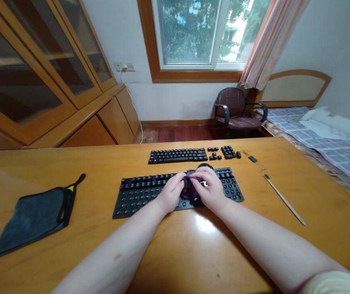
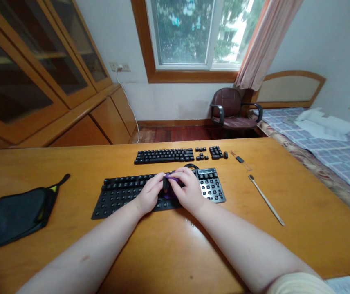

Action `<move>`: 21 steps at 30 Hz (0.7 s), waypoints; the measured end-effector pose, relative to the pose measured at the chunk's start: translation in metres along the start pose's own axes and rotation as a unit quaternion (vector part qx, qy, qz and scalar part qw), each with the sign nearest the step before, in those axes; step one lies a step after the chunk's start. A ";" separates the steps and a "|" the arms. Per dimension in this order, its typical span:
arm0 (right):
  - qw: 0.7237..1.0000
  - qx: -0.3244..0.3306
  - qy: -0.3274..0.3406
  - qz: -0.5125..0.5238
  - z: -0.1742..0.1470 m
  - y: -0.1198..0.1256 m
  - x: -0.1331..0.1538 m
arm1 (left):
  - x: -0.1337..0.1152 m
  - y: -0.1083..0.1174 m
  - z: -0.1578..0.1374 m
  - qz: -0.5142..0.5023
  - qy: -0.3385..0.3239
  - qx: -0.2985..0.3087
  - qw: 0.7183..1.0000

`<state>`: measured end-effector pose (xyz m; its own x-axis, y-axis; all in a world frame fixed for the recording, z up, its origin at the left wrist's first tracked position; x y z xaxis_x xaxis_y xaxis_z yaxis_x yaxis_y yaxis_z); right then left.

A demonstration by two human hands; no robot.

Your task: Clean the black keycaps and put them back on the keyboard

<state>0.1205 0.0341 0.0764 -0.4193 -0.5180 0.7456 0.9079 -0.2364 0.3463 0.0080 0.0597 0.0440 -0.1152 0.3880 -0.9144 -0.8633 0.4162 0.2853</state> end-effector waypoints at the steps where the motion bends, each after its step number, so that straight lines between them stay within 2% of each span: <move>1: 1.000 0.011 0.016 -0.006 -0.002 -0.002 0.003 | 0.001 0.001 0.000 -0.002 0.002 -0.004 1.000; 7: 0.992 0.083 0.098 -0.016 -0.012 -0.014 0.014 | 0.015 0.003 0.001 -0.073 0.037 -0.011 0.997; 9: 0.992 0.079 0.095 -0.024 -0.011 -0.012 0.014 | 0.016 -0.001 0.001 -0.095 0.045 0.011 0.994; 13: 0.996 0.030 0.079 -0.042 -0.005 -0.002 0.012 | 0.011 -0.008 0.001 -0.095 0.040 0.043 0.994; 19: 0.987 0.109 0.120 -0.009 -0.010 -0.015 0.024 | 0.014 -0.001 0.001 -0.103 0.040 0.016 0.994; 21: 0.991 0.083 0.105 -0.021 -0.009 -0.012 0.021 | 0.014 -0.003 0.001 -0.109 0.046 0.022 0.993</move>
<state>0.1011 0.0191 0.0828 -0.4303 -0.6742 0.6002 0.8697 -0.1314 0.4758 0.0093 0.0651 0.0309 0.0258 0.2092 -0.9775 -0.8504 0.5187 0.0886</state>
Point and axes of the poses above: each hand's wrist, its own z-axis towards the middle knuckle, its own y-axis out of the back of the hand, x = y × z, the point moved 9 cm from there along z, towards the middle knuckle, and after that the axes turned 3 degrees about -y, right-handed, at the moved point
